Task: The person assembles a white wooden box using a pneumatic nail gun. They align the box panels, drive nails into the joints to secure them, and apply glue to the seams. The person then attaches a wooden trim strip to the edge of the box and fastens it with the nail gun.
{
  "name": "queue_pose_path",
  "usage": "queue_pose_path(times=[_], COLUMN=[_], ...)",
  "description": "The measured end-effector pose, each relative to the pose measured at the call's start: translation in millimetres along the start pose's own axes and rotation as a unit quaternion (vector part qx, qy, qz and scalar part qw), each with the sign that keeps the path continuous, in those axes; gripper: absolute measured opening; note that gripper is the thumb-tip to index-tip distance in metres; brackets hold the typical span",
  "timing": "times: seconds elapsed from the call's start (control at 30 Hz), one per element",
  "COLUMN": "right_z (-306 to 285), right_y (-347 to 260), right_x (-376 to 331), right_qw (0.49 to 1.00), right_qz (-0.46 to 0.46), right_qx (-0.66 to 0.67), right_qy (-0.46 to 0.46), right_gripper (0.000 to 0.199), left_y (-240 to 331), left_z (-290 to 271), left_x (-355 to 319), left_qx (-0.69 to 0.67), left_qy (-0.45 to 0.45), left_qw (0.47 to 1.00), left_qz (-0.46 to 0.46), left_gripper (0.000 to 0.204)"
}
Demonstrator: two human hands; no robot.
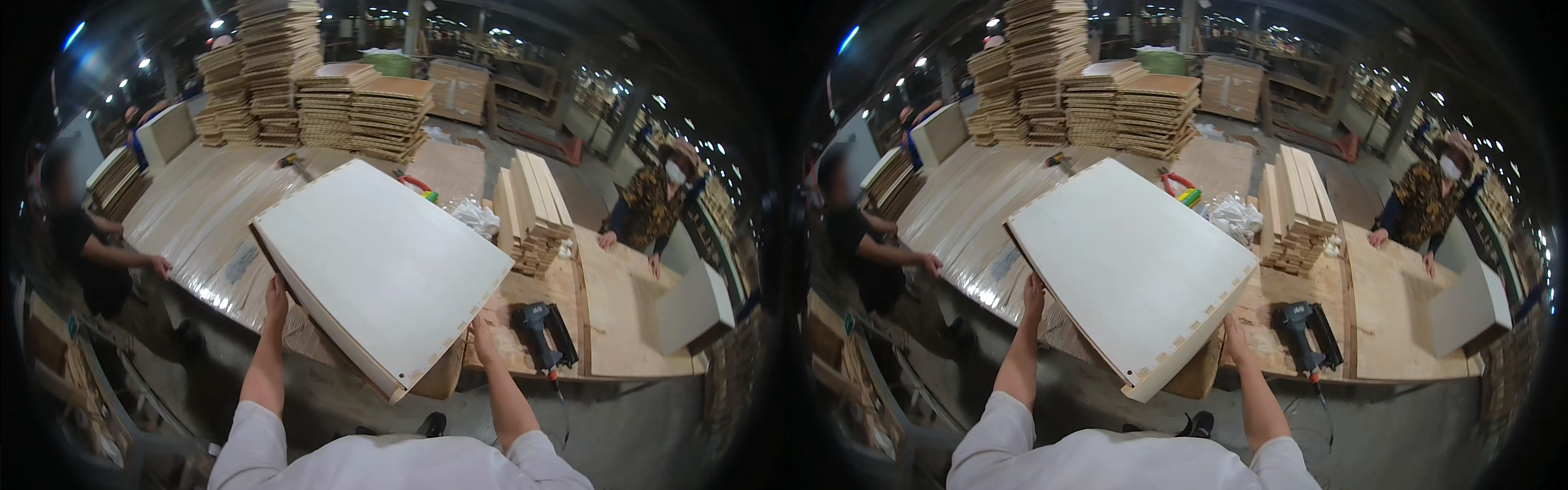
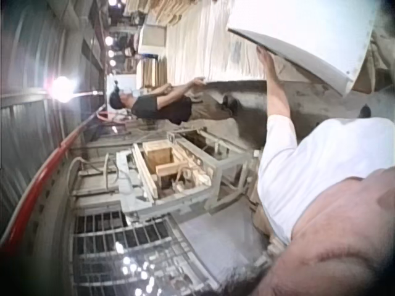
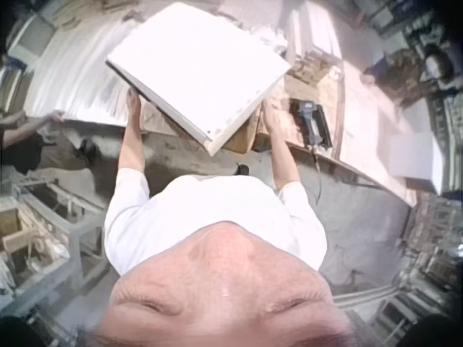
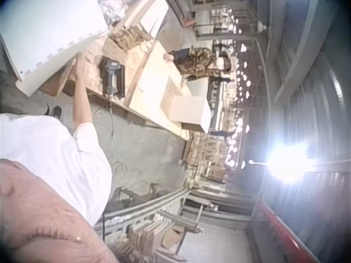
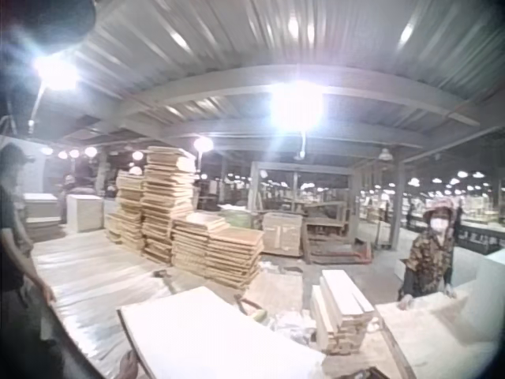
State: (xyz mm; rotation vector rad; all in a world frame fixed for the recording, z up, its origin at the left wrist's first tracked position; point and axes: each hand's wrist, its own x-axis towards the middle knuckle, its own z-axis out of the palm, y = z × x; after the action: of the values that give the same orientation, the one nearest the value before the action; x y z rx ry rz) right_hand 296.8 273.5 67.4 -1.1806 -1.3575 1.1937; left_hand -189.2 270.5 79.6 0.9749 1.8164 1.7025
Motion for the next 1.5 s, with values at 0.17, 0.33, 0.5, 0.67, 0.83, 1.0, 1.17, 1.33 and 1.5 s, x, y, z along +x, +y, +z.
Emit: queue_pose_path(times=[0.17, 0.33, 0.5, 0.67, 0.83, 1.0, 1.17, 1.33, 1.5], right_z=[24.5, 51.5, 82.8, 40.6, -25.4, -58.0, -66.6, -63.4, -84.0], right_y=[-2.3, -17.3, -32.9, 1.3, 5.8, 35.8, 54.8, 39.0, -21.7], right_x=[13.2, 73.7, 107.6, 166.2, 183.0, 195.9, 210.9, 192.4, 140.5], right_qw=[0.999, 0.998, 0.981, 0.995, 0.962, 0.933, 0.928, 0.992, 0.896], right_qz=[0.025, -0.044, 0.117, 0.093, 0.056, 0.098, 0.004, 0.092, 0.061], right_qx=[-0.046, 0.048, 0.12, 0.02, -0.257, -0.32, -0.337, 0.072, 0.438], right_qy=[-0.013, 0.005, -0.096, -0.032, 0.076, 0.13, 0.156, 0.051, 0.035], right_gripper=[0.056, 0.054, 0.059, 0.059, 0.055, 0.061, 0.051, 0.035, 0.034], left_y=[1.3, 91.7, 178.4, 225.3, 212.5, 201.1, 228.5, 250.9, 220.1], left_z=[-40.9, -86.7, -101.2, -35.7, -11.1, 2.0, 49.8, 107.7, 79.1], left_x=[-24.9, -63.4, -111.4, -89.0, -88.2, -93.1, -135.6, -210.2, -228.1], left_qx=[-0.019, 0.47, 0.583, 0.646, 0.693, 0.592, 0.548, 0.468, 0.474], left_qy=[0.051, 0.164, 0.158, 0.071, 0.02, 0.019, 0.033, -0.132, -0.035], left_qw=[0.996, 0.858, 0.794, 0.759, 0.72, 0.805, 0.823, 0.822, 0.815], left_qz=[0.064, 0.127, 0.065, 0.039, -0.027, -0.027, 0.145, 0.297, 0.33], left_gripper=[0.05, 0.042, 0.046, 0.05, 0.051, 0.052, 0.037, 0.03, 0.026])
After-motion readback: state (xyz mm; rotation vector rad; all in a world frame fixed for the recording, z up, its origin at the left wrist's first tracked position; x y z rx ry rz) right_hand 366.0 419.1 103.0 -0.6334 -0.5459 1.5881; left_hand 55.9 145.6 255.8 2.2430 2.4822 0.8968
